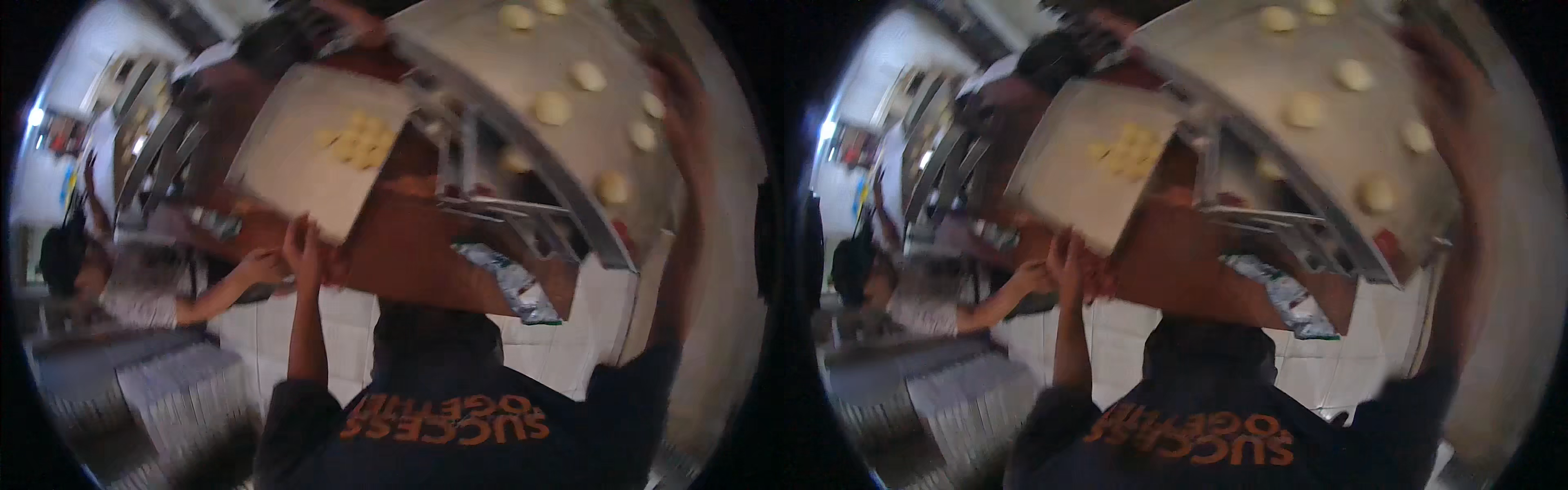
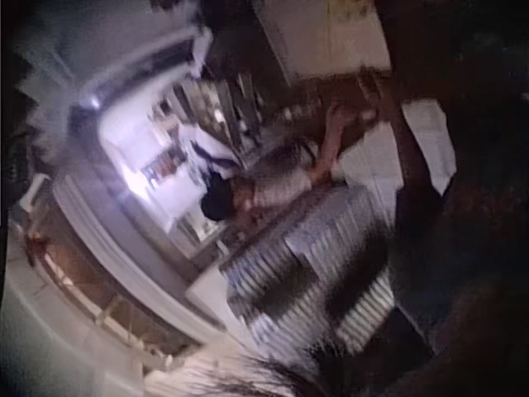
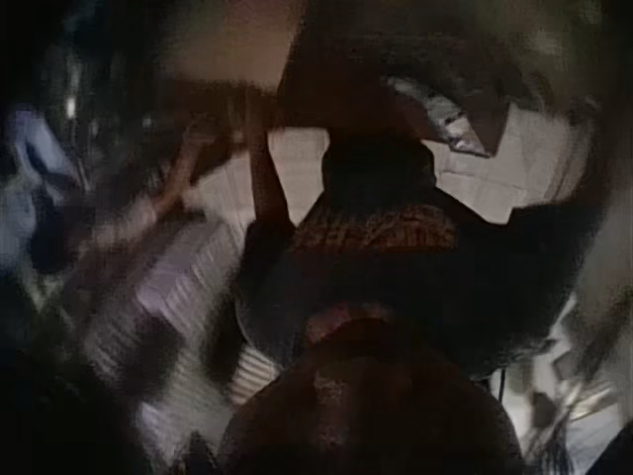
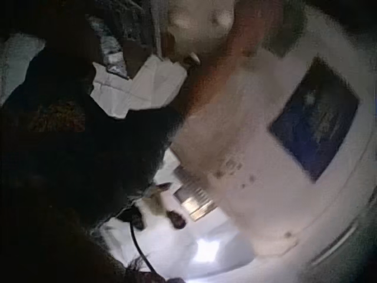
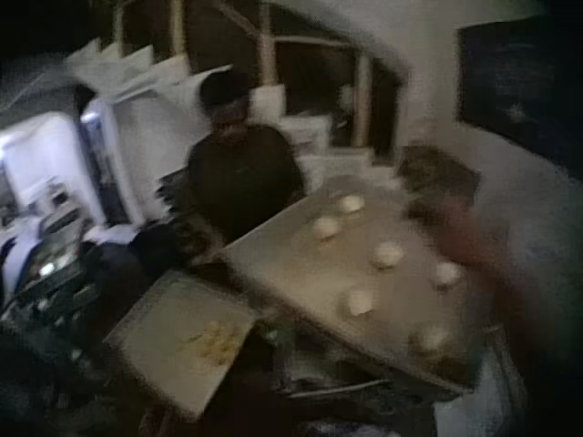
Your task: The person prepares dough buns by hand, filling them with a red mixture from a container, shaping them, and placing them onto metal trays alongside other people doing the same.
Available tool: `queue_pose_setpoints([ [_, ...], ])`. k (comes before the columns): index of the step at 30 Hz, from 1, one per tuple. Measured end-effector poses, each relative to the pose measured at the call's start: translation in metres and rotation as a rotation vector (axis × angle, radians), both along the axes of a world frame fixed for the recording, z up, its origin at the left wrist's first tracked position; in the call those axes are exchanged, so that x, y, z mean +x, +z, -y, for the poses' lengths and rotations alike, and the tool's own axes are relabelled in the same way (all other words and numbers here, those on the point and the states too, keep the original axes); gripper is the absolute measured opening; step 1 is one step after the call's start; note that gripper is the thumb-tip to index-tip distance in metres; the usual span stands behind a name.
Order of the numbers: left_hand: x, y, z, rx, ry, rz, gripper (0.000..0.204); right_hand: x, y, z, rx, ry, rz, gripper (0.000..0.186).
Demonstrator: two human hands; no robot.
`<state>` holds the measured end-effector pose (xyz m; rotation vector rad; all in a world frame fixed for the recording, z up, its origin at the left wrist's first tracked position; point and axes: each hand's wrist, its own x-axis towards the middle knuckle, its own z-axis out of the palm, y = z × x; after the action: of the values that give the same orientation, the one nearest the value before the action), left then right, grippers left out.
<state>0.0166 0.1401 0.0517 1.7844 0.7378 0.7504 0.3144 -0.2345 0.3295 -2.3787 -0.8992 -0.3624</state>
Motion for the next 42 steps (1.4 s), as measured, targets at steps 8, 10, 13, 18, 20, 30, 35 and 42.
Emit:
queue_pose_setpoints([
  [8, 0.124, -0.124, -0.055, 0.495, -0.261, -0.485, 0.040, -0.241, -0.176, -0.088, 0.342, 0.377, -0.864, 0.042],
  [10, 0.154, -0.091, -0.025, 0.670, -0.230, -0.511, 0.046, -0.245, -0.210, -0.094, 0.298, 0.191, -0.761, 0.035],
  [13, 0.169, -0.097, -0.046, 0.913, -0.285, -0.629, 0.047, -0.254, -0.254, -0.097, 0.176, -0.041, -0.552, 0.011],
  [18, 0.161, -0.070, -0.071, 0.274, -0.444, -0.284, 0.025, -0.265, -0.311, -0.052, 0.309, -0.234, -0.707, 0.014],
  [20, 0.142, -0.051, -0.076, -0.129, -0.392, -0.051, 0.026, -0.269, -0.337, -0.030, 0.350, -0.259, -0.759, 0.015],
  [30, 0.058, 0.001, 0.018, -1.125, -0.302, 0.386, 0.030, -0.210, -0.347, -0.001, -0.018, -0.146, -0.169, 0.028],
  [35, 0.012, -0.031, 0.173, 0.324, -0.568, -0.235, 0.049, -0.198, -0.373, 0.003, -0.259, -0.086, -0.250, 0.055],
  [42, -0.018, -0.129, 0.227, 0.616, -0.416, -0.580, 0.025, -0.169, -0.392, 0.006, -0.339, 0.022, -0.486, 0.049],
])
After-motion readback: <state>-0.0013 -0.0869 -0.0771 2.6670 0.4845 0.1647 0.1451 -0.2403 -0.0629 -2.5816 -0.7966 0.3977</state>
